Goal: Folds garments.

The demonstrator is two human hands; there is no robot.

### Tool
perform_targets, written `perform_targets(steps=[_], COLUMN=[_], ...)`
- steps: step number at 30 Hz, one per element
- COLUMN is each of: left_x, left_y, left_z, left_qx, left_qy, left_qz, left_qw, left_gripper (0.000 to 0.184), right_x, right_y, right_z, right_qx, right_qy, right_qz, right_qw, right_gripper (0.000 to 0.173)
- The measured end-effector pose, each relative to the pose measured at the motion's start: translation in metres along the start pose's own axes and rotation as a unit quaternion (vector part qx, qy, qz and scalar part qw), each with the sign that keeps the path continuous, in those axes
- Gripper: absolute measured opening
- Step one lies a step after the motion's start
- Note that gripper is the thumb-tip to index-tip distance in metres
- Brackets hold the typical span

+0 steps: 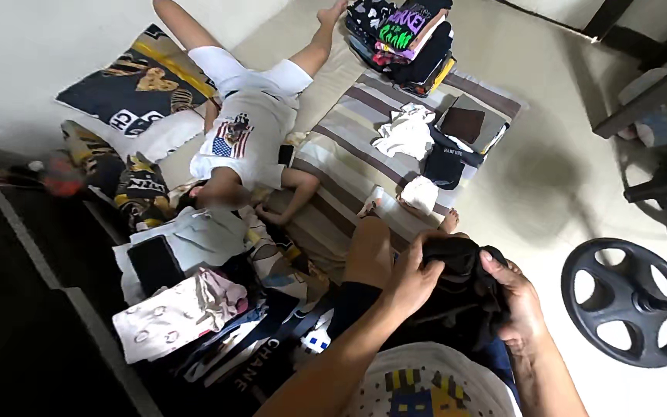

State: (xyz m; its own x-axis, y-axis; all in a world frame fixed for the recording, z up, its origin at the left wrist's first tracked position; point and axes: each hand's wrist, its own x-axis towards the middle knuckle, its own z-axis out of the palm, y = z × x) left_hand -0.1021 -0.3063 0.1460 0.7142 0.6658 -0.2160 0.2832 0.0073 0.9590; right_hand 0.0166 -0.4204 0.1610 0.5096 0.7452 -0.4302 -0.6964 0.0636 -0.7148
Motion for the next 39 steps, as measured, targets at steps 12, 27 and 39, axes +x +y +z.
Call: perform_targets(steps=[12,27,39], left_x=[-0.017,-0.001,0.003], left_y=[0.005,0.024,0.016], left_z=[0.0,0.001,-0.055], left_qx=[-0.659,-0.258,-0.326], left_qy=[-0.163,0.084,-0.144], left_qz=[-0.146,-0.087,-0.056], left_qw=[0.72,0.959,0.933], left_gripper=[0.016,0.017,0.041], right_x=[-0.004,-0.023,-0.01], right_y=[0.047,0.027,-0.016], right_z=[0.0,-0.032,-0.073], right_qx=[-0.04,-0.498,-0.192], right_qy=[0.111,0.031,-0.047], right_qz=[0.06,-0.339,-0.12], right_qw=[0.991,0.798,0.973], right_gripper=[0.026,0.09,0.022])
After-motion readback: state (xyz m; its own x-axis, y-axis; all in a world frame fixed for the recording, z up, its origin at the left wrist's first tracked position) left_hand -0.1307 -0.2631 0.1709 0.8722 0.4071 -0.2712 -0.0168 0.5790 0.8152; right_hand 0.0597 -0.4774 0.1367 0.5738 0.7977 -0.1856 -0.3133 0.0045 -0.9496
